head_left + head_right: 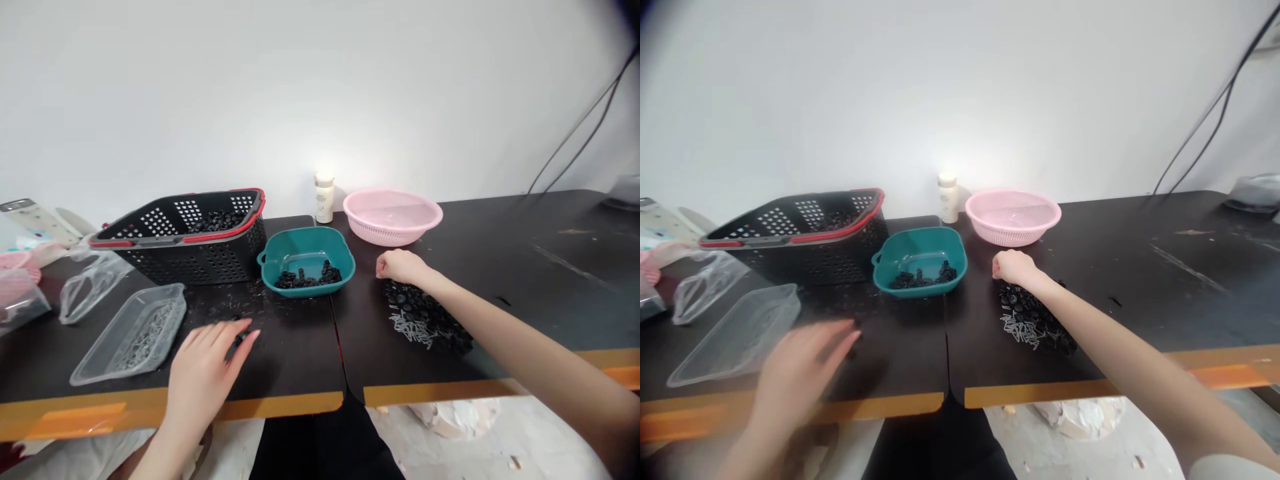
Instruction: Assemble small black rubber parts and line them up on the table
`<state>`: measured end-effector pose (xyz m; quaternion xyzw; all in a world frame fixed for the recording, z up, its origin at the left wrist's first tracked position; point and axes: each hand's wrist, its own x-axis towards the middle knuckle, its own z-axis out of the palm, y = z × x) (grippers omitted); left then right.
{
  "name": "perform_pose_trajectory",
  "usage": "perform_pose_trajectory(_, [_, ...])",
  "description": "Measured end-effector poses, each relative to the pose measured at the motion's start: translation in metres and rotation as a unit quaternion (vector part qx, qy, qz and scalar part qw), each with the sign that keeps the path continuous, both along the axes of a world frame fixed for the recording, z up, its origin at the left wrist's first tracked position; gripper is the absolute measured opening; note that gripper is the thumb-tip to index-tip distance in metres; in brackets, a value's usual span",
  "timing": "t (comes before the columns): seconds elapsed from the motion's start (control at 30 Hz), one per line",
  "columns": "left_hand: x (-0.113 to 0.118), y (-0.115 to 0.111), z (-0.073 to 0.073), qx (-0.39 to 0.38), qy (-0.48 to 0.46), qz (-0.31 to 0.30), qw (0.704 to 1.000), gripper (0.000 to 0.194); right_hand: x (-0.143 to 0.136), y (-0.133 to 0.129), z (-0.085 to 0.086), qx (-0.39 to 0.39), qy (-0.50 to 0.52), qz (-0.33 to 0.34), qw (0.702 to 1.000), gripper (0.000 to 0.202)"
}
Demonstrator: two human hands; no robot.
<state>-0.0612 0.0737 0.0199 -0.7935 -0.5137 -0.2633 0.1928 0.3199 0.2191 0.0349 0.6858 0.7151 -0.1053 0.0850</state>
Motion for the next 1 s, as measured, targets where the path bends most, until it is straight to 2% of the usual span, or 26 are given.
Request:
perform_pose_trajectory(0.07, [0.019,0.023,0.028,-0.019,-0.007,-0.014,1.000,0.028,0.000,-0.002,0.001,0.002,-0.007,-0.004,1.000,0.024])
perform_pose_trajectory(0.1, [0.029,0.039,0.042,-0.053,0.002,-0.004,0.999,0.029,0.001,-0.002,0.002,0.001,-0.008,-0.008,1.000,0.024])
perform_pose_trajectory(0.17, [0.053,0.077,0.063,-0.181,0.064,0.011,0.981,0.031,0.002,-0.002,0.001,-0.005,-0.001,-0.012,1.000,0.024])
perform_pose_trajectory(0.2, [0.066,0.097,0.069,-0.214,0.084,0.001,0.973,0.030,0.003,0.000,0.001,-0.010,0.008,-0.011,1.000,0.024])
perform_pose_trajectory(0.27, [0.089,0.137,0.072,-0.269,0.117,-0.010,0.956,0.023,0.005,0.003,0.001,-0.014,0.036,-0.005,0.999,0.022])
perform_pose_trajectory(0.33, [0.108,0.169,0.065,-0.336,0.153,-0.005,0.929,0.024,0.009,0.003,0.003,-0.006,0.073,0.004,0.997,0.020])
perform_pose_trajectory(0.4, [0.120,0.190,0.055,-0.391,0.178,0.007,0.903,0.028,0.010,-0.005,0.005,0.012,0.120,0.018,0.993,0.017])
perform_pose_trajectory(0.47, [0.126,0.200,0.046,-0.426,0.190,0.016,0.885,0.030,0.006,-0.022,0.005,0.026,0.182,0.045,0.982,0.011])
perform_pose_trajectory(0.57, [0.127,0.203,0.038,-0.445,0.191,0.021,0.875,0.030,-0.018,-0.060,-0.004,0.029,0.286,0.111,0.951,0.010])
perform_pose_trajectory(0.67, [0.127,0.201,0.037,-0.444,0.179,0.016,0.878,0.029,-0.059,-0.096,-0.025,0.054,0.357,0.172,0.916,0.009])
perform_pose_trajectory(0.73, [0.127,0.197,0.043,-0.427,0.163,0.010,0.889,0.029,-0.085,-0.110,-0.038,0.080,0.372,0.200,0.903,0.009])
perform_pose_trajectory(0.8, [0.126,0.187,0.055,-0.393,0.136,0.005,0.910,0.028,-0.100,-0.117,-0.048,0.101,0.366,0.221,0.898,0.012])
perform_pose_trajectory(0.9, [0.118,0.152,0.080,-0.317,0.077,-0.011,0.945,0.024,-0.095,-0.117,-0.048,0.124,0.345,0.237,0.900,0.016])
perform_pose_trajectory(1.0, [0.101,0.097,0.093,-0.271,0.025,-0.058,0.961,0.040,-0.061,-0.107,-0.032,0.162,0.298,0.204,0.918,0.013])
